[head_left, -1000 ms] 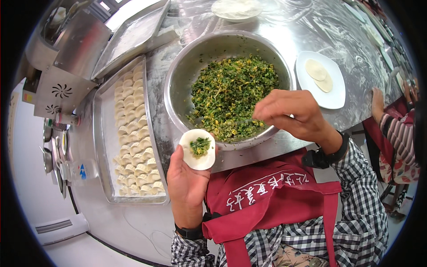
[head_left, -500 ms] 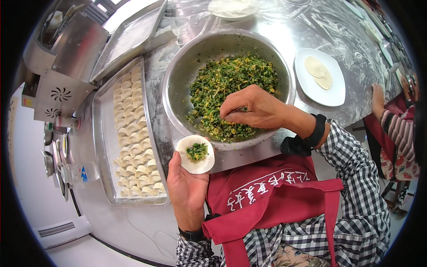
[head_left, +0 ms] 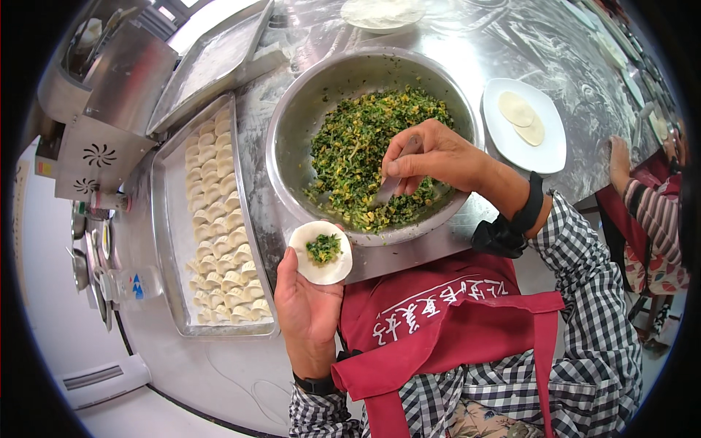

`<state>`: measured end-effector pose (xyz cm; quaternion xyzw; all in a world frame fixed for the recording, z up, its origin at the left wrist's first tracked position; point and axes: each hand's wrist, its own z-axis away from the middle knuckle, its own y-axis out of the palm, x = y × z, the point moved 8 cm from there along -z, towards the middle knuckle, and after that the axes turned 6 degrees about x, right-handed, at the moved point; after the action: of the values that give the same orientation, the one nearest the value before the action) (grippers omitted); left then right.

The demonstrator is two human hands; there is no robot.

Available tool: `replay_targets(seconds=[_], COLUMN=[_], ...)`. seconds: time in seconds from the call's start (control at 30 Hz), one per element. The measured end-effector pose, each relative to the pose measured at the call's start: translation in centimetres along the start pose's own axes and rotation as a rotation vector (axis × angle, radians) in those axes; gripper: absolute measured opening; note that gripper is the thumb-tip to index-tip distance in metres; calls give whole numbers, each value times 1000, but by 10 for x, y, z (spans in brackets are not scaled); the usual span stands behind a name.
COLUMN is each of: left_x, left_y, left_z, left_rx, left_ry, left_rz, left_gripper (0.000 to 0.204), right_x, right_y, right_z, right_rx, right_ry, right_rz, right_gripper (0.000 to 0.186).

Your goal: The person picks up a wrapper from a plate, scoops filling from a bowl onto it using a utensil, and folds the edges together by hand. They then place the finished dumpling onto a tray and repeat the process.

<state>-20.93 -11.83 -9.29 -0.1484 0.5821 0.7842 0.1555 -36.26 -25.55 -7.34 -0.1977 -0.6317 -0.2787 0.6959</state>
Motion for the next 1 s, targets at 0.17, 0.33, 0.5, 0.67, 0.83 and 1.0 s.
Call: replay_targets(seconds=[0.17, 0.33, 0.5, 0.67, 0.83, 1.0], left_x=[-1, -3, -3, 1, 14, 27], left_y=[-2, 3, 2, 7, 23, 33], left_z=[0, 0, 0, -1, -7, -17], left_rx=[-36, 18, -21, -86, -21, 63], left_ry=[8, 14, 8, -11, -92, -161], left_rz=[-27, -9, -41, -93, -82, -52], left_gripper=[39, 40, 40, 39, 37, 35], right_x=[-7, -2, 4, 23, 54, 83], right_y=[-6, -10, -13, -16, 4, 42], right_z=[-1, 1, 3, 18, 40, 70], right_rx=[-38, -65, -115, -214, -225, -194], right_ry=[54, 21, -107, -213, -343, -747], right_rz=[-197, -230, -229, -222, -38, 636], right_gripper=[17, 17, 15, 15, 12, 9])
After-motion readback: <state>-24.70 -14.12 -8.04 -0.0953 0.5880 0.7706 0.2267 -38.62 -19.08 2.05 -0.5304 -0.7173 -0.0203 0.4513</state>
